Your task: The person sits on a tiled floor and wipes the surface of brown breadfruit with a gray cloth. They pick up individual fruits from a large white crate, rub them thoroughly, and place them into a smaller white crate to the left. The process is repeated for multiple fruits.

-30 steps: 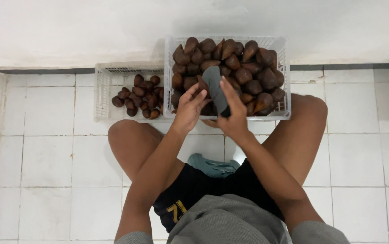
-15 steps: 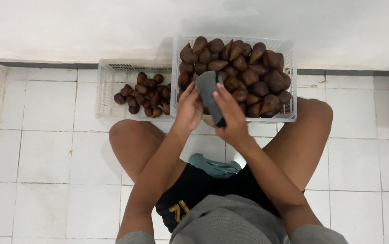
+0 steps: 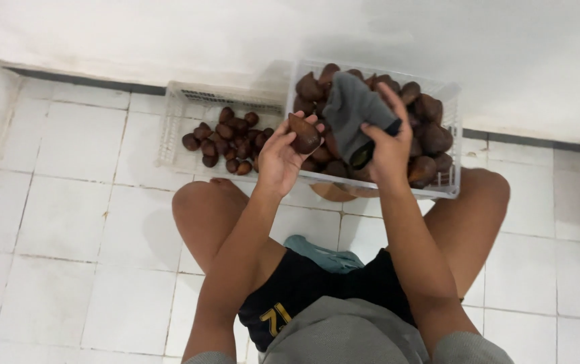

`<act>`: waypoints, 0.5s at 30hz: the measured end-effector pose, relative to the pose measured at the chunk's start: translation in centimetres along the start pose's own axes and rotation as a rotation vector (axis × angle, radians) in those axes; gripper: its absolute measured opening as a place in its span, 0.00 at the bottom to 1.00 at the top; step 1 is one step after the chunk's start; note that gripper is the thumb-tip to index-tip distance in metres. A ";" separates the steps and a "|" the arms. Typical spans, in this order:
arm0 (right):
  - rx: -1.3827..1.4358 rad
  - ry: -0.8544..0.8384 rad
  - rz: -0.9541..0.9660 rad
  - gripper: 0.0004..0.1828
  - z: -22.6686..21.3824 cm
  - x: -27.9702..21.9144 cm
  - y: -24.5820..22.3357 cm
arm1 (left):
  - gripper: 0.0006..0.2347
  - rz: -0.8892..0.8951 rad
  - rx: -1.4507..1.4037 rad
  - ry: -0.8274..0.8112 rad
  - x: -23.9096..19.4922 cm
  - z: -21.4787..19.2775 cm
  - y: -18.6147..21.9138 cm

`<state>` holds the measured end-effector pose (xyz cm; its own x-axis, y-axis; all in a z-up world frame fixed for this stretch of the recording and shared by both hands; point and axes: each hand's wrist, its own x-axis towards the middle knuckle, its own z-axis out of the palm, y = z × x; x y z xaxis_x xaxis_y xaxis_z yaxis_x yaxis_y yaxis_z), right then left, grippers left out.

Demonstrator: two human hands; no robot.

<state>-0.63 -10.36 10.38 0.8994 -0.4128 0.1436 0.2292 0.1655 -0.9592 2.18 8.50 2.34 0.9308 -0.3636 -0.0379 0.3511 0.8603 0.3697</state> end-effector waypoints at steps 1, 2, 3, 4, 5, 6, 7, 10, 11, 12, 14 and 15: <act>0.002 -0.013 0.004 0.38 0.2 0.2 0.1 | 0.17 0.013 0.000 0.006 0.0 -0.3 0.4; 0.015 -0.005 -0.005 0.37 0.5 0.3 0.2 | 0.16 0.057 -0.001 0.037 -0.1 -0.6 0.8; 0.028 0.002 -0.013 0.35 0.8 0.4 0.3 | 0.16 0.101 -0.002 0.067 -0.2 -1.0 1.3; 0.032 -0.010 -0.008 0.35 0.8 0.4 1.1 | 0.16 0.113 0.000 0.073 -0.3 -1.8 1.5; 0.012 -0.018 0.001 0.32 0.8 0.5 2.0 | 0.17 0.151 0.047 0.104 -0.3 -2.6 1.8; -0.009 -0.023 0.009 0.28 0.8 0.6 2.8 | 0.18 0.185 0.095 0.135 -0.2 -3.4 2.0; -0.005 -0.032 0.013 0.28 1.1 0.7 3.4 | 0.18 0.194 0.097 0.140 -0.4 -3.5 2.6; -0.009 -0.073 0.064 0.24 1.7 1.1 5.3 | 0.19 0.251 0.198 0.163 -1.2 -3.9 4.4; 0.018 -0.082 0.060 0.24 2.0 1.2 6.0 | 0.18 0.281 0.268 0.178 -1.5 -4.0 5.1; 0.044 -0.093 0.058 0.24 2.2 1.3 6.6 | 0.17 0.313 0.337 0.195 -1.9 -4.1 5.8; 0.102 -0.179 0.055 0.24 4.9 0.4 5.1 | 0.14 0.363 0.408 0.212 -3.3 -2.4 8.5; 0.157 -0.251 0.048 0.27 6.2 0.0 4.4 | 0.13 0.401 0.479 0.221 -4.0 -1.6 9.7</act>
<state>2.64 -4.05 7.70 0.9699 -0.1705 0.1736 0.2216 0.3241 -0.9197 2.07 18.88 4.65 0.9968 0.0777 0.0181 -0.0639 0.6413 0.7647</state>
